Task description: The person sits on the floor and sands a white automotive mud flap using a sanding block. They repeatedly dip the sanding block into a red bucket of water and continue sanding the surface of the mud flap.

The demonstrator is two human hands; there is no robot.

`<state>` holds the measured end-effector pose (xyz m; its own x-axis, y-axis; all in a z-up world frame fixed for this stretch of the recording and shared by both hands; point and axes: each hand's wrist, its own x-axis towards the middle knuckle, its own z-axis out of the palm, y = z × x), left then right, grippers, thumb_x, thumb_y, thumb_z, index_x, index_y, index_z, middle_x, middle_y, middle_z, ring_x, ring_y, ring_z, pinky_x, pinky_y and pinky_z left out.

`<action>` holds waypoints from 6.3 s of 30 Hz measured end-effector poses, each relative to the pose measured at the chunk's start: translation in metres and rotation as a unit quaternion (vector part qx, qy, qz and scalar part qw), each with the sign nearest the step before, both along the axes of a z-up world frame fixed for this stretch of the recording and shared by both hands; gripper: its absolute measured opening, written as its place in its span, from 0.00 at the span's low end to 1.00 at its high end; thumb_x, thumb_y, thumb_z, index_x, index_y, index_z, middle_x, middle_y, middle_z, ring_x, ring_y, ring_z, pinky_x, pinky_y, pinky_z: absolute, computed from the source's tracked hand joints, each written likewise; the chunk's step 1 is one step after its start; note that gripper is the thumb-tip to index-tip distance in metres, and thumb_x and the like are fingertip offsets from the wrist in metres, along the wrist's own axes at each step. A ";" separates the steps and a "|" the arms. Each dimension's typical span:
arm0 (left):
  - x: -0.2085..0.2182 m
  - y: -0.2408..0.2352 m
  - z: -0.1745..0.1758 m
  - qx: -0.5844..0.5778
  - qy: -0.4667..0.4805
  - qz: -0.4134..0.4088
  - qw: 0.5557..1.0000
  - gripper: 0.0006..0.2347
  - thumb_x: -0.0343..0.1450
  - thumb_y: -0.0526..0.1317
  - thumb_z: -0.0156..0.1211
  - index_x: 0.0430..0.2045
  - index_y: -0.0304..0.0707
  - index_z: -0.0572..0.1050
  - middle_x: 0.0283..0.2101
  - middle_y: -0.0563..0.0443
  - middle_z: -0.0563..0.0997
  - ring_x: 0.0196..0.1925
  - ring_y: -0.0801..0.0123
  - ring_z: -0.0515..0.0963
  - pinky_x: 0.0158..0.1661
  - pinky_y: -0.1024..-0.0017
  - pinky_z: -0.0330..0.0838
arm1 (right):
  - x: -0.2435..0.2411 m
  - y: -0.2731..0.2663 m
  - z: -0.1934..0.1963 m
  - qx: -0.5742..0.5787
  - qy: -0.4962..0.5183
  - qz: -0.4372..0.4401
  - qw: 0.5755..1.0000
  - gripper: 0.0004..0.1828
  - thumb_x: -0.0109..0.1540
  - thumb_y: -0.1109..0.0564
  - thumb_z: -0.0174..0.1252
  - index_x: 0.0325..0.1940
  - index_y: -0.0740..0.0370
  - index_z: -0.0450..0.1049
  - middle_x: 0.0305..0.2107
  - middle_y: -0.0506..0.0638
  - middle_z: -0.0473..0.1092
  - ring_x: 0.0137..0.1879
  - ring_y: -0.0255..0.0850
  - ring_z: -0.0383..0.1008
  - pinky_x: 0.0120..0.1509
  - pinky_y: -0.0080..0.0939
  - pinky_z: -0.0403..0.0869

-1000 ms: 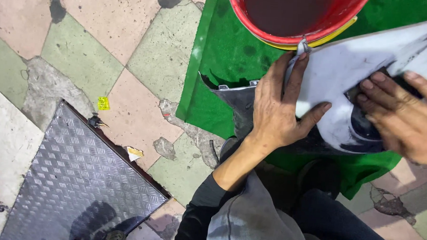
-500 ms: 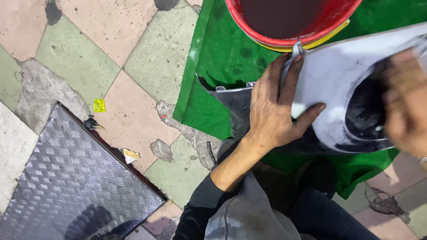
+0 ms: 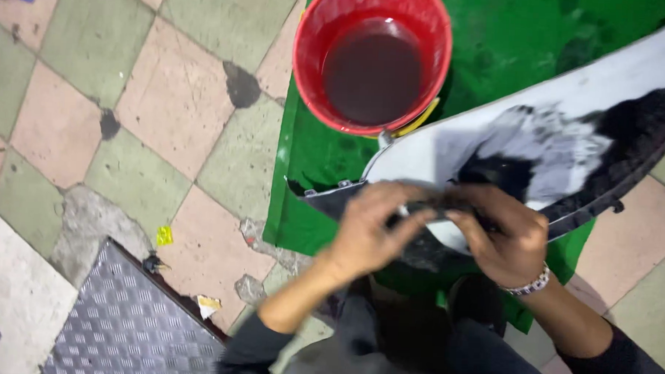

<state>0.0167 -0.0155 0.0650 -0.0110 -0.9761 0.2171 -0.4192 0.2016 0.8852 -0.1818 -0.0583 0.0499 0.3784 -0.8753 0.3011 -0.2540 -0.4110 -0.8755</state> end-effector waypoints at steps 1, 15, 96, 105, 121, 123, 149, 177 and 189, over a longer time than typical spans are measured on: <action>0.005 -0.010 -0.008 -0.024 0.021 0.023 0.999 0.10 0.67 0.36 0.70 0.40 0.45 0.81 0.39 0.52 0.85 0.45 0.57 0.87 0.49 0.60 0.80 | 0.002 -0.005 -0.001 -0.008 -0.006 -0.036 0.999 0.12 0.60 0.58 0.69 0.46 0.63 0.82 0.31 0.52 0.79 0.38 0.51 0.82 0.44 0.45 0.78; 0.140 -0.247 -0.225 0.176 -0.642 -0.161 0.729 0.12 0.72 0.36 0.49 0.31 0.36 0.84 0.38 0.38 0.85 0.39 0.45 0.85 0.38 0.53 0.79 | -0.064 0.069 0.024 0.102 0.083 -0.184 0.974 0.14 0.64 0.66 0.59 0.53 0.74 0.74 0.43 0.57 0.79 0.43 0.41 0.81 0.47 0.37 0.78; -0.100 0.002 -0.042 0.033 -0.442 -0.008 0.896 0.34 0.76 0.56 0.51 0.71 0.26 0.55 0.76 0.36 0.53 0.80 0.52 0.49 0.75 0.46 0.39 | -0.030 -0.151 -0.067 -0.240 0.337 0.032 0.910 0.24 0.76 0.46 0.49 0.29 0.56 0.76 0.24 0.50 0.74 0.33 0.45 0.72 0.48 0.43 0.68; -0.088 -0.006 -0.034 0.016 -0.429 -0.031 0.902 0.34 0.76 0.55 0.53 0.70 0.25 0.57 0.76 0.36 0.55 0.80 0.53 0.51 0.76 0.49 0.41 | -0.029 -0.152 -0.065 -0.248 0.326 0.032 0.912 0.23 0.76 0.46 0.50 0.30 0.57 0.76 0.25 0.50 0.73 0.33 0.46 0.72 0.49 0.43 0.67; -0.073 -0.023 -0.029 0.017 -0.442 -0.086 0.893 0.35 0.75 0.57 0.53 0.71 0.29 0.56 0.76 0.39 0.55 0.80 0.56 0.50 0.76 0.50 0.40 | -0.031 -0.150 -0.068 -0.273 0.329 0.026 0.904 0.23 0.76 0.46 0.50 0.31 0.56 0.76 0.25 0.50 0.73 0.33 0.46 0.71 0.50 0.43 0.67; -0.074 -0.024 -0.027 0.018 -0.441 -0.083 0.894 0.35 0.75 0.57 0.53 0.71 0.29 0.56 0.76 0.40 0.55 0.80 0.56 0.50 0.76 0.51 0.40 | -0.031 -0.150 -0.070 -0.272 0.325 0.026 0.905 0.22 0.76 0.46 0.51 0.31 0.56 0.76 0.25 0.50 0.73 0.33 0.46 0.71 0.50 0.43 0.67; -0.062 0.000 -0.018 0.034 -0.443 -0.104 0.890 0.35 0.74 0.56 0.54 0.71 0.28 0.56 0.76 0.36 0.54 0.80 0.53 0.50 0.75 0.49 0.38 | -0.032 -0.147 -0.065 -0.257 0.299 0.027 0.918 0.21 0.74 0.48 0.52 0.30 0.57 0.74 0.24 0.51 0.71 0.32 0.47 0.70 0.50 0.44 0.66; -0.065 -0.011 -0.017 0.035 -0.509 -0.039 0.859 0.33 0.76 0.58 0.53 0.73 0.38 0.58 0.77 0.49 0.54 0.80 0.57 0.48 0.75 0.50 0.39 | -0.033 -0.148 -0.068 -0.268 0.329 0.023 0.905 0.21 0.75 0.47 0.51 0.31 0.56 0.75 0.25 0.50 0.71 0.33 0.46 0.70 0.52 0.43 0.66; -0.070 -0.017 -0.013 0.029 -0.499 -0.033 0.865 0.32 0.76 0.58 0.52 0.72 0.37 0.60 0.77 0.49 0.55 0.80 0.56 0.48 0.75 0.49 0.40 | -0.033 -0.147 -0.070 -0.272 0.324 0.024 0.906 0.21 0.75 0.47 0.51 0.31 0.56 0.75 0.25 0.50 0.72 0.33 0.47 0.71 0.52 0.44 0.66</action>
